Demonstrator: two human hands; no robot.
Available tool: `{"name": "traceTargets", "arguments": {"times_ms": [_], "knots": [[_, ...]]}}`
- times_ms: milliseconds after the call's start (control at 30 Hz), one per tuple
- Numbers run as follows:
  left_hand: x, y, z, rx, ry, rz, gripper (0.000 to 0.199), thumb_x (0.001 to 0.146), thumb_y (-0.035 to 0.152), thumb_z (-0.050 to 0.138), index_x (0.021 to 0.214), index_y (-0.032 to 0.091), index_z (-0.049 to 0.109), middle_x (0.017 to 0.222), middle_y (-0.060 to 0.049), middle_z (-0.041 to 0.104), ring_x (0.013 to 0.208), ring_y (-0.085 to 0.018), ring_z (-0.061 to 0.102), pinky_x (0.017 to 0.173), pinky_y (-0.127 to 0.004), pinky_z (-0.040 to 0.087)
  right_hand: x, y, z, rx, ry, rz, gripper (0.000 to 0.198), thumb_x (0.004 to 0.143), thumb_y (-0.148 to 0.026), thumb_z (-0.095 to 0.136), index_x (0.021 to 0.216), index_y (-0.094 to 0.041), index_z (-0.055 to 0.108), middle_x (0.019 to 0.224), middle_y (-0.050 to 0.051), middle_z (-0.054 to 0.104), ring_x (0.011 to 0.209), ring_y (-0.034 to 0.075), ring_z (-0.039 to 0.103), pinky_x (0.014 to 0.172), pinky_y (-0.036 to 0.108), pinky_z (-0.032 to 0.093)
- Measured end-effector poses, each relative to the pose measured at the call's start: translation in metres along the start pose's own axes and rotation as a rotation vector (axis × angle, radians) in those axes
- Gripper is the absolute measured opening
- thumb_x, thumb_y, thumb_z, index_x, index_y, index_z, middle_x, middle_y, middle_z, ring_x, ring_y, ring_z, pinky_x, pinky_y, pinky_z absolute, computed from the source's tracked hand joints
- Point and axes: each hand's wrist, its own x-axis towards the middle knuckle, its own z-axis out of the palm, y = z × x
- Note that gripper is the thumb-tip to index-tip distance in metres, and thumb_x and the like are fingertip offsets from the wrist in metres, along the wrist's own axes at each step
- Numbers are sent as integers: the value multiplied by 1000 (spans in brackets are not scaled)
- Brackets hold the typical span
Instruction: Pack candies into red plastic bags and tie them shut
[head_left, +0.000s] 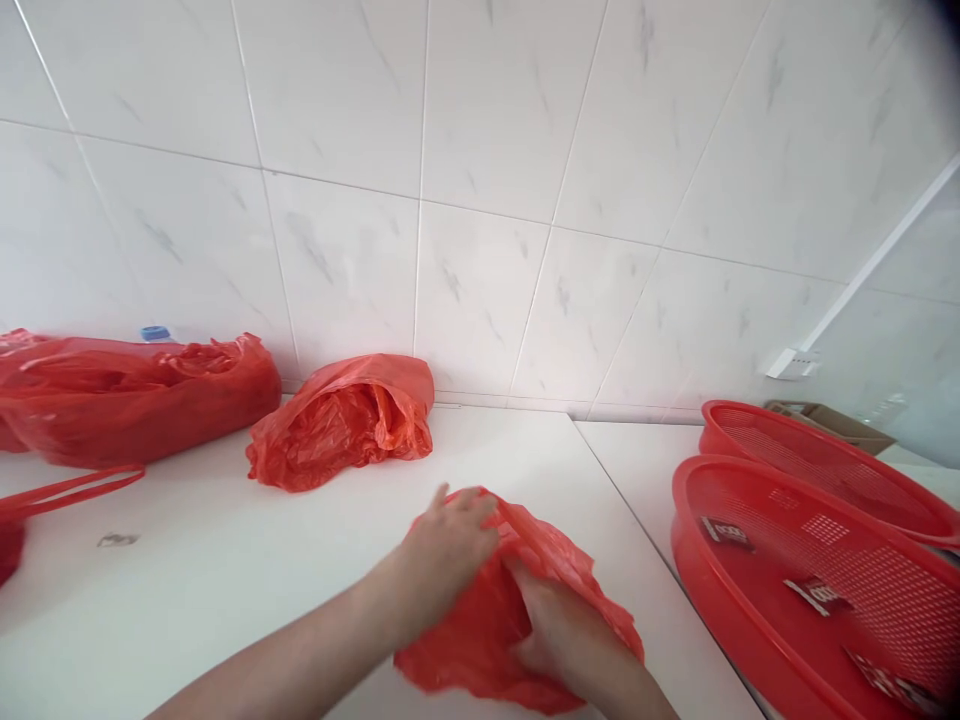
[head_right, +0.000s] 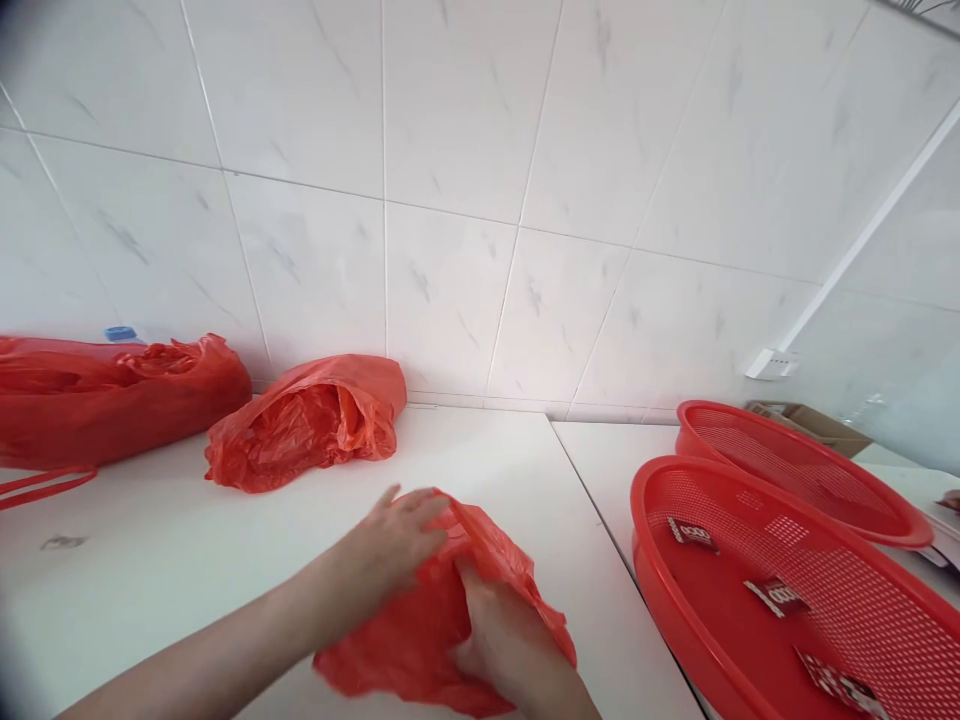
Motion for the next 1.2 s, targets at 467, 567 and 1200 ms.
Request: {"name": "traceTargets", "arguments": {"times_ms": [467,567,1200], "knots": [[-2,-52,27,-389,-238,-124,64,58,4,60,115,32,61,141,-3,49,132,-33,39,106,-51,34,27,53,-14,980,48,115,55,89,-50,44,135,-20,34,70,-3,57,51,9,51,45,20,38],[-5,-57,27,-500,-200,-153,51,66,11,59,112,34,63,134,1,53,116,-27,54,93,-38,49,38,63,-9,1134,116,185,53,87,-47,51,130,-18,37,70,-3,56,50,6,47,41,16,33],[-27,-63,65,-1071,67,-474,50,89,47,47,135,33,32,128,-6,49,97,-20,58,85,-37,51,-72,43,-94,148,900,296,33,82,-48,50,100,-24,64,99,6,68,90,23,62,76,34,48]]}}
